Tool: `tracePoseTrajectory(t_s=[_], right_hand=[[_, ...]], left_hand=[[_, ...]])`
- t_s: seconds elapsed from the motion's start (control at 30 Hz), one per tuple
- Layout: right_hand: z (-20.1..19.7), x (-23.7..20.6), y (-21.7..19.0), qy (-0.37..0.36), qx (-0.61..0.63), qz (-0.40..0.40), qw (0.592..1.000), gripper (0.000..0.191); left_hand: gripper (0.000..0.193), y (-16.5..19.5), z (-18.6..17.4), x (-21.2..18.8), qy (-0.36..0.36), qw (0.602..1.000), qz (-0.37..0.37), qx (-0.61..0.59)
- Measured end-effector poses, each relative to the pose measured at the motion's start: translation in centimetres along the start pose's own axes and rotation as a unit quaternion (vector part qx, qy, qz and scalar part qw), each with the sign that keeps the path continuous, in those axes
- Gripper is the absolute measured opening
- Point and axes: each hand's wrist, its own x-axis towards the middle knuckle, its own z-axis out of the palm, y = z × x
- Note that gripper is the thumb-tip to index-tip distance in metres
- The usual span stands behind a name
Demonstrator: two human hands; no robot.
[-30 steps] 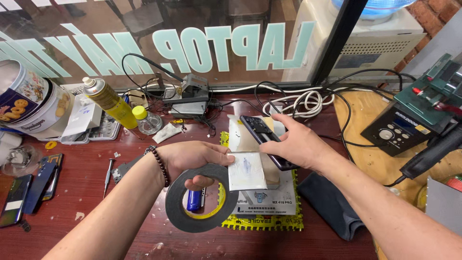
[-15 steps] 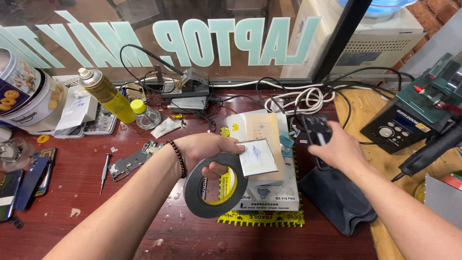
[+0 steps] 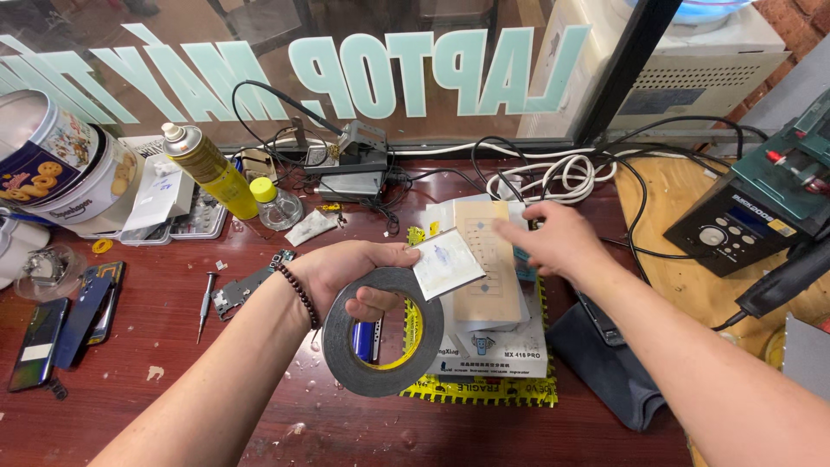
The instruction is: The person applies adhesive tape to a small rectangular component, then places it into a disassembled phone chassis. They use a screwdriver to tighten screws on the chassis and later use a spray can to clean a small metal part. The work is performed on a cluttered repair bench with various tools and phone parts visible.
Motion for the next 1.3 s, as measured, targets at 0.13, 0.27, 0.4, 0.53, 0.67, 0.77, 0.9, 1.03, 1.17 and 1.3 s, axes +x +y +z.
tracePoseTrajectory(t_s=[0.13,0.27,0.4,0.53,0.67,0.77,0.9,1.03,1.17,1.3], right_hand=[[1.2,-2.1,-1.9,-0.001,-0.052,-0.050,0.997,0.057],[1.2,-3.9,-1.1,0.028,-0.014,-0.042,0.999,0.042],[0.8,-4.1,-1.9,0.038,-0.074,-0.033,0.996,0.044],[-0.1,-4.8,-3.3,0.013,0.073,-0.122,0.990,0.042],[-0.1,-4.4,-4.5,-0.187,0.270,-0.089,0.940,0.039],[0.0,-3.3,-4.3,-0.141,0.264,-0.101,0.949,0.034],[0.5,-3.0,-3.4,-0.109,0.194,-0.093,0.970,0.034],[0.9,-4.6,-4.7,0.032,-0.065,-0.168,0.983,0.035],[0.3,-7.0,-8.0,-0.003,0.028,-0.402,0.915,0.054],[-1.8,-8.3,-9.9,0.007,0.029,-0.347,0.938,0.035]], left_hand=[[0.017,-0.1,0.4,-0.8,0.021,1.000,0.004,-0.006],[0.013,-0.4,1.0,-1.1,0.035,0.999,0.016,0.005],[0.010,0.0,1.7,-1.0,0.044,0.998,0.015,0.032],[0.013,0.7,2.8,0.0,0.070,0.995,0.020,0.066],[0.017,0.9,3.1,0.4,0.082,0.990,0.043,0.105],[0.027,1.5,2.0,-1.2,0.109,0.983,0.078,0.129],[0.026,2.5,-0.4,-4.5,0.064,0.987,0.146,0.025],[0.028,2.2,0.0,-4.1,0.136,0.960,0.243,0.011],[0.059,1.7,3.9,-2.2,-0.066,0.941,0.325,0.060],[0.060,2.2,8.6,-0.7,0.000,0.936,0.351,0.024]])
